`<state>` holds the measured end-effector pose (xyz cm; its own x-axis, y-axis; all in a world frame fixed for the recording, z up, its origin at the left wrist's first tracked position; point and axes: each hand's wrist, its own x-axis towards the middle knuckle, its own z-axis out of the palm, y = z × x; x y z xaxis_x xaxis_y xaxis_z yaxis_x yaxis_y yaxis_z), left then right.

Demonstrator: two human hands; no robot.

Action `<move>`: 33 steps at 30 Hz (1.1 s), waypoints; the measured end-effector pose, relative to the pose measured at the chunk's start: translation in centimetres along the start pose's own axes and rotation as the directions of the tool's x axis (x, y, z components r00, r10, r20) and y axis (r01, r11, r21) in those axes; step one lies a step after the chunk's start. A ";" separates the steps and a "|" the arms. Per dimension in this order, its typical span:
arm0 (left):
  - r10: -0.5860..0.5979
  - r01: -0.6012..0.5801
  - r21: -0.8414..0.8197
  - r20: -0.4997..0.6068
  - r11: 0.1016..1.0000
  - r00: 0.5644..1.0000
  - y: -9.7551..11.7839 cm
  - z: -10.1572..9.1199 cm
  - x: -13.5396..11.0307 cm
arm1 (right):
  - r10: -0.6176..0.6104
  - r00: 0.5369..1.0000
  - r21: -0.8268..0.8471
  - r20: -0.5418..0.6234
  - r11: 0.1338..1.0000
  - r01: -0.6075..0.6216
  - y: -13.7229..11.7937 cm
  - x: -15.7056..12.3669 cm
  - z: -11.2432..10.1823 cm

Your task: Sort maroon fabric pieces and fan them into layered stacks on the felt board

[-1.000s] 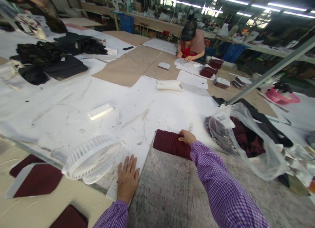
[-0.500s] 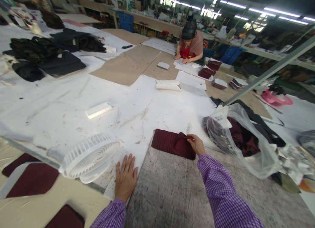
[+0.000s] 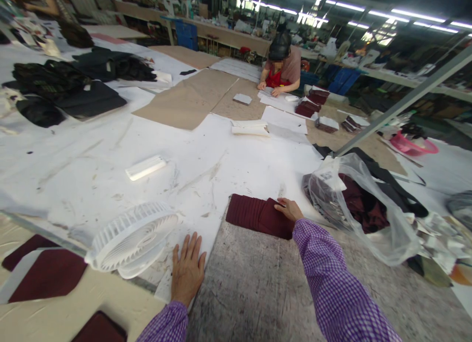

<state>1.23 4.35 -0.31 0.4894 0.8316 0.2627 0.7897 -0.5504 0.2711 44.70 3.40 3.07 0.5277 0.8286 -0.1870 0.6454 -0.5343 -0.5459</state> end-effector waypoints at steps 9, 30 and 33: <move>-0.005 0.005 0.002 0.002 1.000 1.000 0.1 -0.2 0.0 | -0.012 0.997 0.227 0.071 0.974 -0.004 0.1 -2.6 -2.8; -0.018 0.019 -0.011 0.013 1.000 1.000 0.2 -0.3 0.1 | -0.104 0.956 -0.040 0.276 0.992 0.119 -1.1 0.8 -1.7; -0.024 0.024 -0.010 0.019 1.000 1.000 0.2 -0.4 0.1 | -0.121 0.955 -0.088 0.273 0.985 0.150 -1.2 0.8 -1.5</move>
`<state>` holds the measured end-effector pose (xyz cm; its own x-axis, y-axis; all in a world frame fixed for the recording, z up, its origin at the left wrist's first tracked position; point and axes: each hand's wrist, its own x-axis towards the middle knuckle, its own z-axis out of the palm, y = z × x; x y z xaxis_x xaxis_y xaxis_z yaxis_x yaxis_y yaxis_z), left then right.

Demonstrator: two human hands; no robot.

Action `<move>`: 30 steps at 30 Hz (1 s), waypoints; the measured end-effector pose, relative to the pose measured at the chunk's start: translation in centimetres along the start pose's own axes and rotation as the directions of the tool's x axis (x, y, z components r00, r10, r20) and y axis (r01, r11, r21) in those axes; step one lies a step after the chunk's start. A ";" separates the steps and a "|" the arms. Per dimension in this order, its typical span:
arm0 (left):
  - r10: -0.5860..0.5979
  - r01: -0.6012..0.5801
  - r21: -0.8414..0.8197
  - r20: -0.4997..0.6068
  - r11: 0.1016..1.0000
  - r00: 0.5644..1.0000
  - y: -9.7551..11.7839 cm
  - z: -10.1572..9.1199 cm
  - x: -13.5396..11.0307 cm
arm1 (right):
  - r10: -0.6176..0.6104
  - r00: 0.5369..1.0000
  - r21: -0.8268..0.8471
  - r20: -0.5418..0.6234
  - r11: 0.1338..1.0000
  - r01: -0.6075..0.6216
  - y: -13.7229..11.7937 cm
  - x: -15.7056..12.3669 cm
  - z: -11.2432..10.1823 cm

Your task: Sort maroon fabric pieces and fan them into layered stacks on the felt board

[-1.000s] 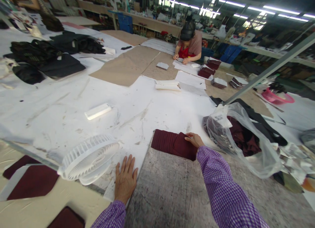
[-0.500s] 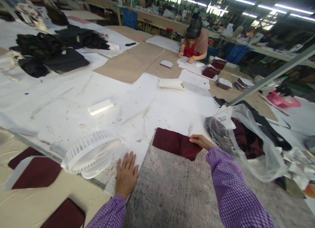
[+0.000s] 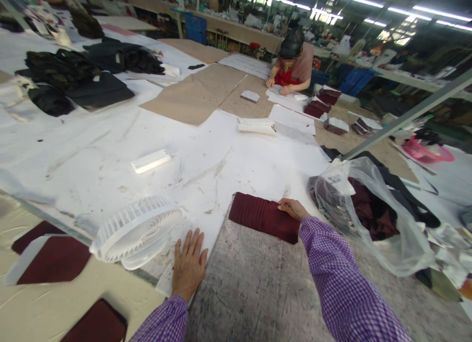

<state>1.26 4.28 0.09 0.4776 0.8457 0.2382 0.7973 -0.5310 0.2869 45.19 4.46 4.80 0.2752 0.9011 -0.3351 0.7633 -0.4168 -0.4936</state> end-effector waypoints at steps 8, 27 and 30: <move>0.008 -0.009 -0.010 -0.020 1.000 1.000 0.0 0.0 0.0 | -0.032 0.999 -0.096 0.006 0.995 0.032 0.0 0.2 0.2; 0.003 -0.003 0.009 0.014 1.000 1.000 0.0 0.0 0.0 | -0.136 0.988 -0.332 -0.076 0.938 0.104 -1.9 -1.0 0.7; 0.000 -0.001 0.012 0.017 1.000 1.000 0.1 0.0 0.0 | -0.199 0.979 -0.380 -0.031 0.909 0.173 -2.7 -1.0 0.4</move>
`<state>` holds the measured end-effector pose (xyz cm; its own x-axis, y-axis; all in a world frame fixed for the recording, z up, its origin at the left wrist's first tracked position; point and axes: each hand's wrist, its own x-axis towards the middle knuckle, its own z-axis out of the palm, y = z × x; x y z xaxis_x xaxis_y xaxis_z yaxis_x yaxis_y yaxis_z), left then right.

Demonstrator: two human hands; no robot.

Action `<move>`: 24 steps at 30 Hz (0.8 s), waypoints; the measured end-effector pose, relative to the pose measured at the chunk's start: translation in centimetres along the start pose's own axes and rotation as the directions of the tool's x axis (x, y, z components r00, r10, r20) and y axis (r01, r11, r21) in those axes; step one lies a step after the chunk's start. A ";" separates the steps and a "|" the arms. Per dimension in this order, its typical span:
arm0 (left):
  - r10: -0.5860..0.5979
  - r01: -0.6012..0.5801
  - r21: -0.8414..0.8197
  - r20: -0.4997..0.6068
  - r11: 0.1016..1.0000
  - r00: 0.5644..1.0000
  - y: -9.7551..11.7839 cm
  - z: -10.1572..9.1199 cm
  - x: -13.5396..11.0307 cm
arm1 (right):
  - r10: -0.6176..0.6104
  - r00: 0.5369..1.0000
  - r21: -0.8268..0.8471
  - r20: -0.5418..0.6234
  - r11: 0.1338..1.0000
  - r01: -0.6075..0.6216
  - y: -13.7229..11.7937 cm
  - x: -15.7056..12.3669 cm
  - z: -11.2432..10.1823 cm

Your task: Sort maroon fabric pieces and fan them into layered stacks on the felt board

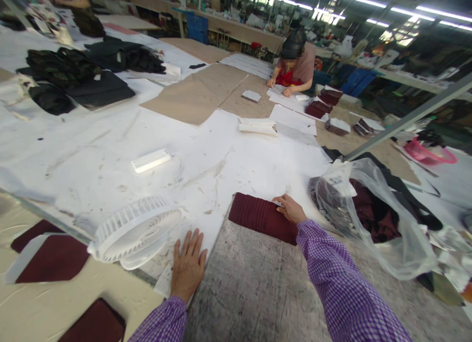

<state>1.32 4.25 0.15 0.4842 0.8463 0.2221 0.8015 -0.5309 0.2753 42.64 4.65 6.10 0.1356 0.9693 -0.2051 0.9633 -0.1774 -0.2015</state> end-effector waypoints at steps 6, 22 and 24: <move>0.002 -0.004 -0.039 -0.034 0.999 0.999 0.0 0.1 0.0 | -0.059 0.988 -0.082 0.140 0.994 0.071 -0.4 1.5 -0.8; -0.008 0.008 -0.020 -0.003 1.000 1.000 0.0 0.1 0.0 | -0.151 0.973 -0.231 0.175 0.954 0.190 -1.0 1.8 -1.4; -0.008 0.008 -0.021 -0.007 1.000 1.000 -0.1 0.2 0.0 | -0.170 0.976 -0.242 0.137 0.950 0.200 -1.2 1.1 -1.1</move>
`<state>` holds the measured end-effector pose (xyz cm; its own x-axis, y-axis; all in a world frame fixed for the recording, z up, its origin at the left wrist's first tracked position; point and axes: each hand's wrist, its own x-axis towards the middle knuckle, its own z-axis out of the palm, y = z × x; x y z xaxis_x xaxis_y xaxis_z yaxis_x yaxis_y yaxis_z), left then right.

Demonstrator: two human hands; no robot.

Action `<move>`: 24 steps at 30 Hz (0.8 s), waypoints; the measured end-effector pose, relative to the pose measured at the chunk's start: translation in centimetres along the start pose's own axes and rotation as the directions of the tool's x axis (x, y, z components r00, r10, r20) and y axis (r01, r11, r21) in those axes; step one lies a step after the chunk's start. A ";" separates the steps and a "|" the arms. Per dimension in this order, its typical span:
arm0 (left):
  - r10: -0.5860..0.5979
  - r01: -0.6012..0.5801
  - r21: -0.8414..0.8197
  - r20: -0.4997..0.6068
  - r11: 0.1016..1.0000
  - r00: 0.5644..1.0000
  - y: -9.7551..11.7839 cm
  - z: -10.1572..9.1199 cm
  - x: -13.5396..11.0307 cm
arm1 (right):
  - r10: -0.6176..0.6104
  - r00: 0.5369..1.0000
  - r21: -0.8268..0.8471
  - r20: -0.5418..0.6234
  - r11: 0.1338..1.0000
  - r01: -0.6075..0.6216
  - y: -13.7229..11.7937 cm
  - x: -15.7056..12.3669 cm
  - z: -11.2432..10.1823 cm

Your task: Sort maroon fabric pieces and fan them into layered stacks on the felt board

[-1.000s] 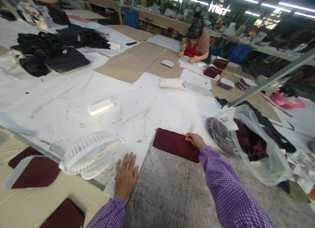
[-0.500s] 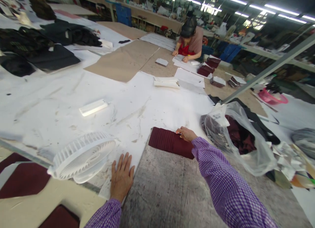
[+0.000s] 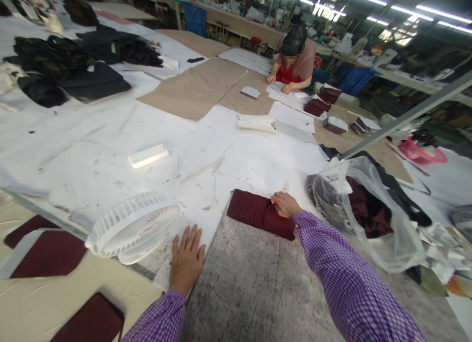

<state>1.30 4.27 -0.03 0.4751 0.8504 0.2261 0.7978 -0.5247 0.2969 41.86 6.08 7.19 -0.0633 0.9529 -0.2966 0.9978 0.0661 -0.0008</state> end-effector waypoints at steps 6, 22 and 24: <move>0.001 -0.001 0.002 -0.013 1.000 1.000 -0.1 0.1 0.0 | 0.042 0.997 0.022 -0.064 0.999 -0.040 0.2 -0.6 0.9; 0.006 -0.007 0.037 0.012 0.999 1.000 0.0 -0.1 0.0 | 0.200 0.976 0.151 0.081 0.966 -0.211 1.3 -0.9 0.2; 0.004 -0.005 0.036 0.011 0.999 1.000 0.0 -0.1 0.0 | 0.229 0.967 0.192 0.114 0.950 -0.248 2.1 -1.2 0.1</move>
<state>1.29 4.28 0.12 0.4825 0.8486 0.2170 0.8084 -0.5268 0.2627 44.04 5.03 7.42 0.1696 0.9025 -0.3959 0.9669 -0.2301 -0.1103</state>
